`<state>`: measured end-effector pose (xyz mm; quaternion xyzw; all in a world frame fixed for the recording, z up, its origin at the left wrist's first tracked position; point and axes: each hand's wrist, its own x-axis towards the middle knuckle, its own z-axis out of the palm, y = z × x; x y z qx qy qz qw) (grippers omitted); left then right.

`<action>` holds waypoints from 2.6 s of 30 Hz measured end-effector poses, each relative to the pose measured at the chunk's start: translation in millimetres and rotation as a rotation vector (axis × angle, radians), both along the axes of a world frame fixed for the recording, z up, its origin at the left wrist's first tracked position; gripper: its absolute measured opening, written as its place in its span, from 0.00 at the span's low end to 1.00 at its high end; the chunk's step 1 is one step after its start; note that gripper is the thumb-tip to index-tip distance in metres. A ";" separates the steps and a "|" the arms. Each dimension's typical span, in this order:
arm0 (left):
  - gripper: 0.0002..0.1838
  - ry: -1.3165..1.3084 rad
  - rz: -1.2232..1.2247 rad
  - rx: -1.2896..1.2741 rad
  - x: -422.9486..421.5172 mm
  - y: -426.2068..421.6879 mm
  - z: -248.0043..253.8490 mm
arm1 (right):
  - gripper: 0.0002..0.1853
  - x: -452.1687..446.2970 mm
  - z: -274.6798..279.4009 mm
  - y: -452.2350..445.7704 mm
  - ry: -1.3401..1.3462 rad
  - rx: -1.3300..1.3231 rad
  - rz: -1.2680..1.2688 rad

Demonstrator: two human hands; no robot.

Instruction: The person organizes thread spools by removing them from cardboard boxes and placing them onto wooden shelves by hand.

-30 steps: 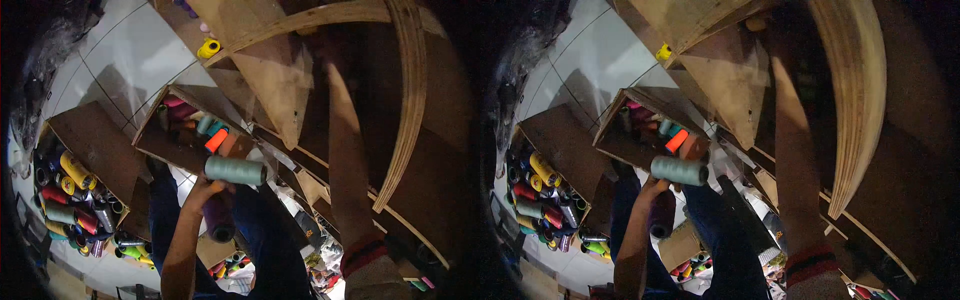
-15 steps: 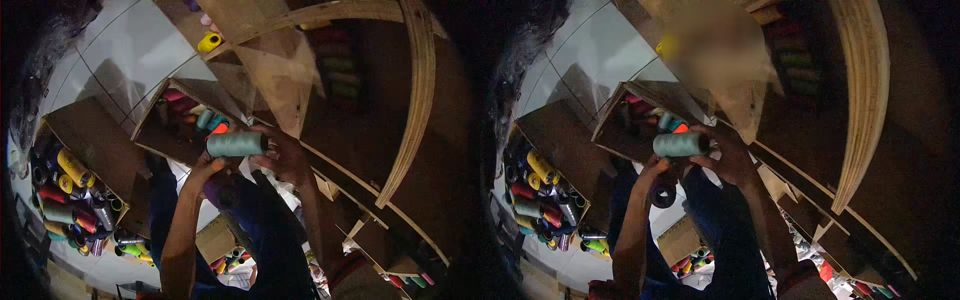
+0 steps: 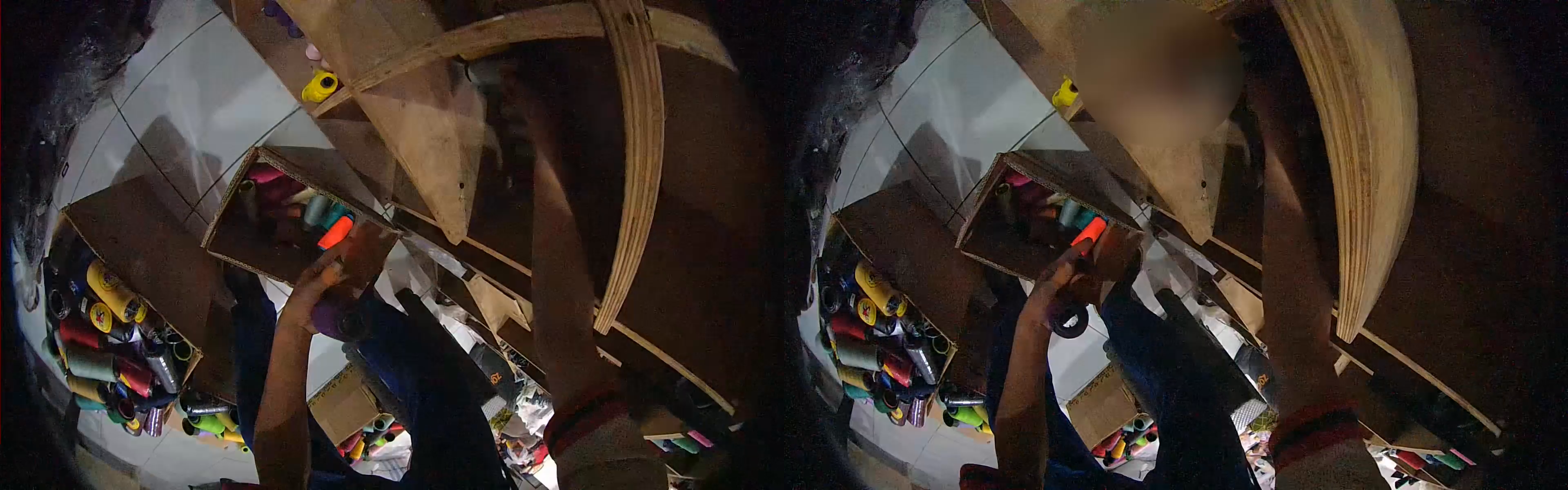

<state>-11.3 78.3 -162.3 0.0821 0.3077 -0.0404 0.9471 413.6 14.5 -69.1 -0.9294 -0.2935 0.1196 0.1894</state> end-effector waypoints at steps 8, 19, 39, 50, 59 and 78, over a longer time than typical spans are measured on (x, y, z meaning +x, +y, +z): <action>0.31 0.068 -0.022 -0.049 3.6 4.0 13.1 | 0.26 22.2 -14.2 0.3 -0.169 -0.366 0.109; 0.27 0.153 0.050 -0.058 7.5 5.8 9.4 | 0.20 -88.0 9.3 -15.2 0.219 -0.124 -0.064; 0.30 0.334 -0.084 0.165 14.8 -1.2 7.3 | 0.21 -184.8 10.3 -31.1 0.348 0.478 -0.516; 0.32 0.346 -0.089 0.209 13.5 -1.4 6.1 | 0.24 -62.5 -39.0 -17.8 0.486 0.799 -0.639; 0.27 0.322 -0.026 0.187 9.4 0.2 0.7 | 0.29 -30.5 -73.4 -46.7 0.641 0.495 -0.636; 0.28 0.474 0.213 0.277 -11.3 64.0 -10.4 | 0.15 -317.5 -214.0 -23.1 -0.055 -0.656 1.063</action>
